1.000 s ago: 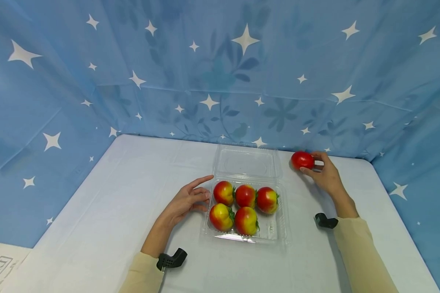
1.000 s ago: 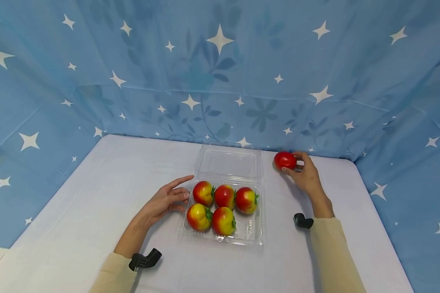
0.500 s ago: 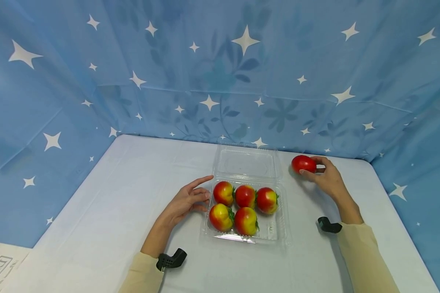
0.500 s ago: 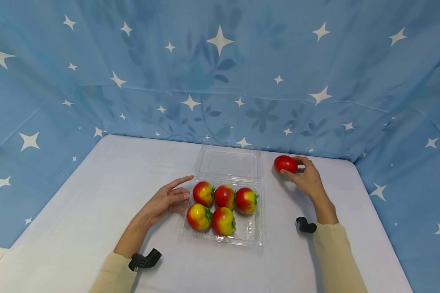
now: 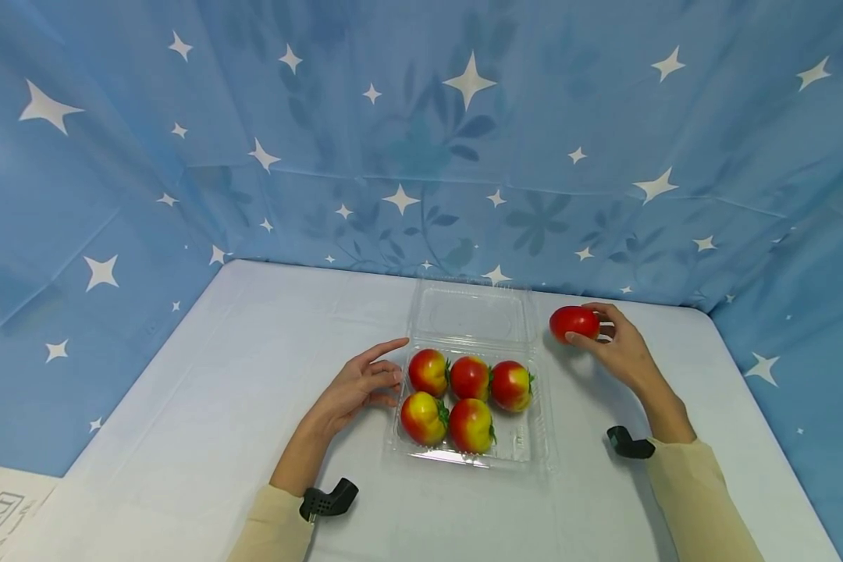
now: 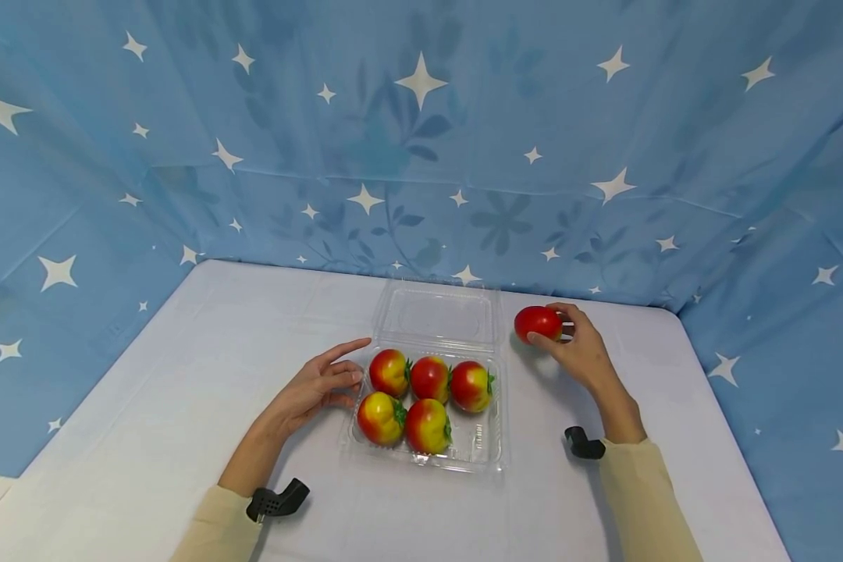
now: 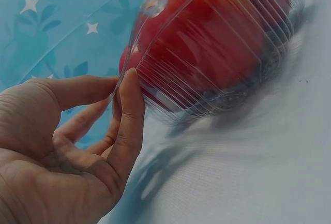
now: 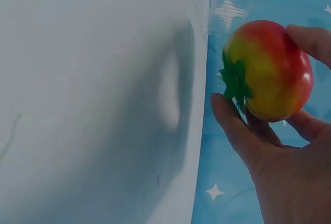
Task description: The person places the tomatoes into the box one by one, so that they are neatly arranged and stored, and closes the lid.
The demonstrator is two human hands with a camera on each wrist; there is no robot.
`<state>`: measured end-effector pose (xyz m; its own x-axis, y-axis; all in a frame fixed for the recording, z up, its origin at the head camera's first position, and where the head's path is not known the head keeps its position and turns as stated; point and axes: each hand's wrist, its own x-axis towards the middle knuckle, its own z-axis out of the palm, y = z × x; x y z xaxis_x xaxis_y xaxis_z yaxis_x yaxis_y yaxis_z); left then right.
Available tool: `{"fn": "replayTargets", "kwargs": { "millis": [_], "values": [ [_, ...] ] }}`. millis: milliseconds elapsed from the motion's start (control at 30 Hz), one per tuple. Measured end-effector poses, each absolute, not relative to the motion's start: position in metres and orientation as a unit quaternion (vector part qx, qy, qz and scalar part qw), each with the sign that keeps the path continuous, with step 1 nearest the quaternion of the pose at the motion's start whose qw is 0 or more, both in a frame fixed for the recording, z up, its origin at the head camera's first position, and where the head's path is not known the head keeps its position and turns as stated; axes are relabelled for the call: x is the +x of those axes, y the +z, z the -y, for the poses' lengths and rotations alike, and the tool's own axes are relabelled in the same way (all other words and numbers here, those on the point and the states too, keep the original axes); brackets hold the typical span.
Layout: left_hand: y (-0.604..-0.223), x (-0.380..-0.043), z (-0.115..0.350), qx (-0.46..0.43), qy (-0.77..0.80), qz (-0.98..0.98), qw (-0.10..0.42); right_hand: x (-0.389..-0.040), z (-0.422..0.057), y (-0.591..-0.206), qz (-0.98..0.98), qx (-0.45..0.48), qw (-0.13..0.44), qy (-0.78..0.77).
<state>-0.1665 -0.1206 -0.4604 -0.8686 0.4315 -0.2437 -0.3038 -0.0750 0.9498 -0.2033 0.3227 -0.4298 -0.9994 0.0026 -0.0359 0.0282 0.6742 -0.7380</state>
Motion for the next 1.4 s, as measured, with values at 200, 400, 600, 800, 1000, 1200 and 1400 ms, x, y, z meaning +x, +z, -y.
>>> {"fn": "replayTargets", "kwargs": {
  "millis": [200,400,600,800,1000,1200,1400],
  "values": [
    [-0.461,-0.166,0.122,0.047,0.730,-0.637,0.243,-0.199,-0.314,-0.426,-0.907,-0.003,0.022,-0.421],
    [-0.460,-0.166,0.120,0.047,0.724,-0.645,0.238,-0.194,-0.311,-0.423,-0.911,-0.033,0.013,-0.410],
    [-0.460,-0.166,0.118,0.043,0.724,-0.646,0.238,-0.188,-0.309,-0.416,-0.905,-0.049,0.004,-0.423],
    [-0.459,-0.166,0.118,0.044,0.729,-0.641,0.238,-0.183,-0.303,-0.408,-0.903,-0.045,0.001,-0.428],
    [-0.459,-0.166,0.117,0.045,0.728,-0.640,0.241,-0.178,-0.301,-0.405,-0.909,-0.049,-0.003,-0.414],
    [-0.460,-0.166,0.117,0.046,0.727,-0.642,0.239,-0.173,-0.299,-0.405,-0.898,-0.063,-0.023,-0.435],
    [-0.460,-0.166,0.119,0.047,0.725,-0.644,0.241,-0.165,-0.295,-0.406,-0.903,-0.072,-0.031,-0.421]
  ]
}}
